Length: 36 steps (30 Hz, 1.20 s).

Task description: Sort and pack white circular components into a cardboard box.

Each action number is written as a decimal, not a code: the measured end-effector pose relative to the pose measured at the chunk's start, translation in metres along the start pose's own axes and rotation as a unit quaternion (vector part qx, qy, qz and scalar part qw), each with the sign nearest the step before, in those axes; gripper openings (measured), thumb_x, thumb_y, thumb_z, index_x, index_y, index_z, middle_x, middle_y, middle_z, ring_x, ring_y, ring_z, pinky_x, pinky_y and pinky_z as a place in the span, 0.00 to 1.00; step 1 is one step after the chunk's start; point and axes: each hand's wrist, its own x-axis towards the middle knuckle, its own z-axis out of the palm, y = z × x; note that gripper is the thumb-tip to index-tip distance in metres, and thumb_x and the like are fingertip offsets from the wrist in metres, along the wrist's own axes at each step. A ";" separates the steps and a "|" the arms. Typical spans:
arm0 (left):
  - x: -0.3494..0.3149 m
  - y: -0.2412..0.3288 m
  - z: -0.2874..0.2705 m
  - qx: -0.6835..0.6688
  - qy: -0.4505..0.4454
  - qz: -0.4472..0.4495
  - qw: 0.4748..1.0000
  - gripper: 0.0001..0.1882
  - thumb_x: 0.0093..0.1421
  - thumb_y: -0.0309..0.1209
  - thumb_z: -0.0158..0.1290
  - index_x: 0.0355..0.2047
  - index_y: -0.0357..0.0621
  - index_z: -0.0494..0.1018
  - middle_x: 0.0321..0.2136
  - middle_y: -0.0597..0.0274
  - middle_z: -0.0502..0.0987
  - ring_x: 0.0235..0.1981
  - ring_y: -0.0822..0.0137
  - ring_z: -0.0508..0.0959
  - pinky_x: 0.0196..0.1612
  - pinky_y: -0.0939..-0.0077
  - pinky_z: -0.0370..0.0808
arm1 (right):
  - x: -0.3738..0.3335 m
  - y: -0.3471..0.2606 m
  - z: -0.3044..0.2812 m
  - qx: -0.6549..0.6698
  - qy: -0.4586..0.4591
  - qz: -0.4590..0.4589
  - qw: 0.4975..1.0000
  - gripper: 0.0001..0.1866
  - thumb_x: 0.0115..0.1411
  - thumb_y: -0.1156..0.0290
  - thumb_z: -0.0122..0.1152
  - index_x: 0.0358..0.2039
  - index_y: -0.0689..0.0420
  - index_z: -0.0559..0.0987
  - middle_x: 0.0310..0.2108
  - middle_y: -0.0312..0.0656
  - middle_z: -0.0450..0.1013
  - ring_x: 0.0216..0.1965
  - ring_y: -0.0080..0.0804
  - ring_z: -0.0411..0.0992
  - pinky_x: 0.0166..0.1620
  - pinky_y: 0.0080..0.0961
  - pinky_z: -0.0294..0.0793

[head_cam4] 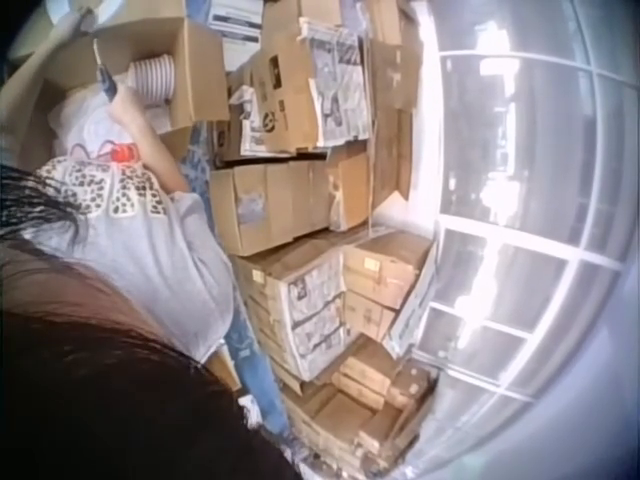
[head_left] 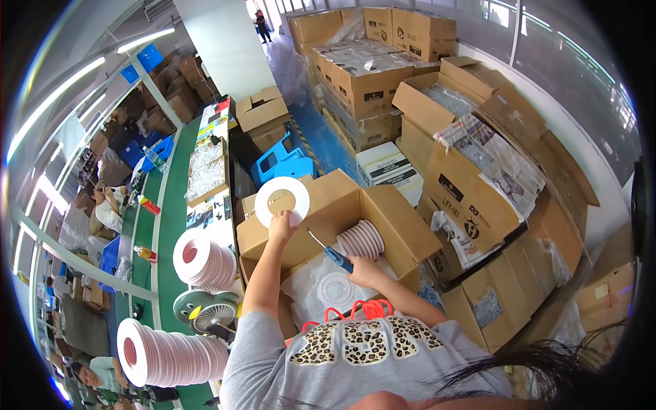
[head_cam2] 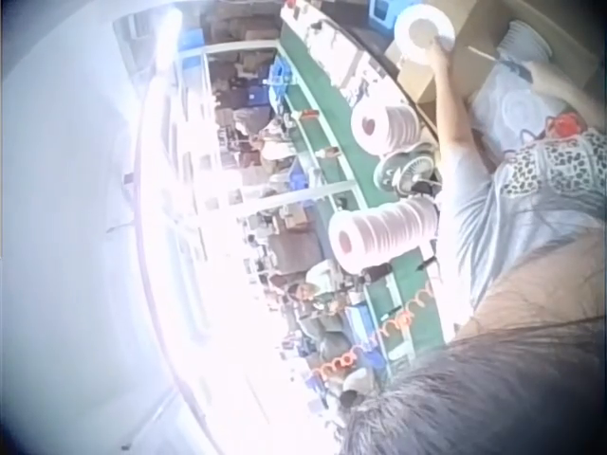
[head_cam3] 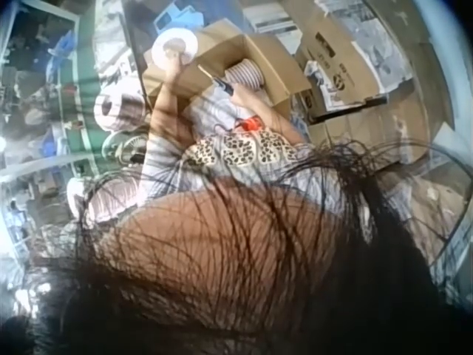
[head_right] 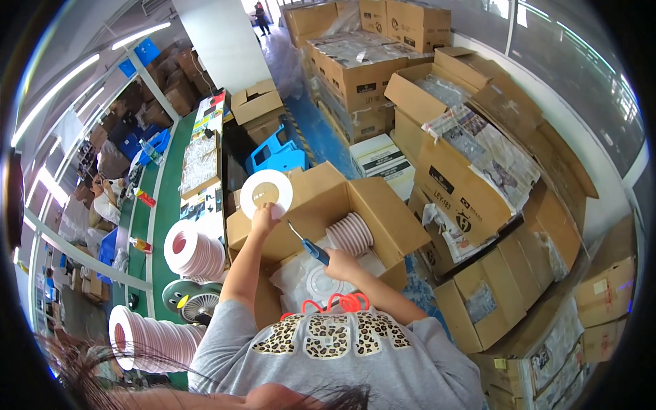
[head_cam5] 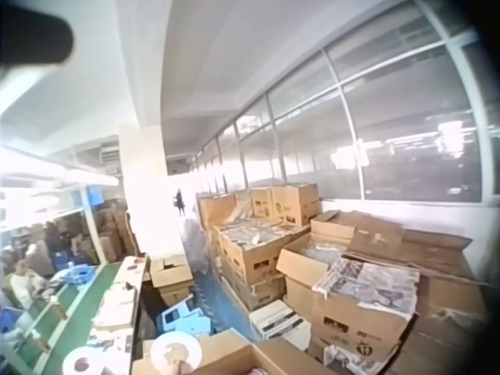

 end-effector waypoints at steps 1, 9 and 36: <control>-0.001 0.001 0.001 0.001 -0.001 0.001 1.000 0.29 0.34 0.31 0.65 0.39 0.41 0.68 0.36 0.53 0.71 0.42 0.54 0.70 0.48 0.66 0.65 | 0.003 0.004 0.002 0.002 -0.006 -0.007 1.000 0.15 0.43 0.68 0.55 0.34 0.58 0.72 0.31 0.52 0.72 0.36 0.51 0.69 0.38 0.42 0.68; -0.011 0.018 0.014 0.094 0.016 0.185 0.978 0.29 0.34 0.29 0.62 0.40 0.41 0.66 0.36 0.56 0.70 0.44 0.58 0.69 0.56 0.67 0.59 | 0.022 -0.001 -0.013 0.021 0.009 0.020 1.000 0.14 0.44 0.69 0.52 0.33 0.58 0.73 0.30 0.54 0.72 0.35 0.51 0.70 0.38 0.42 0.68; -0.058 0.047 0.069 0.090 -0.166 0.216 0.958 0.30 0.38 0.29 0.60 0.45 0.43 0.64 0.43 0.56 0.69 0.51 0.56 0.65 0.53 0.66 0.61 | 0.067 -0.012 0.009 -0.020 -0.101 0.052 0.993 0.16 0.43 0.69 0.50 0.35 0.56 0.76 0.35 0.53 0.72 0.40 0.49 0.70 0.43 0.37 0.68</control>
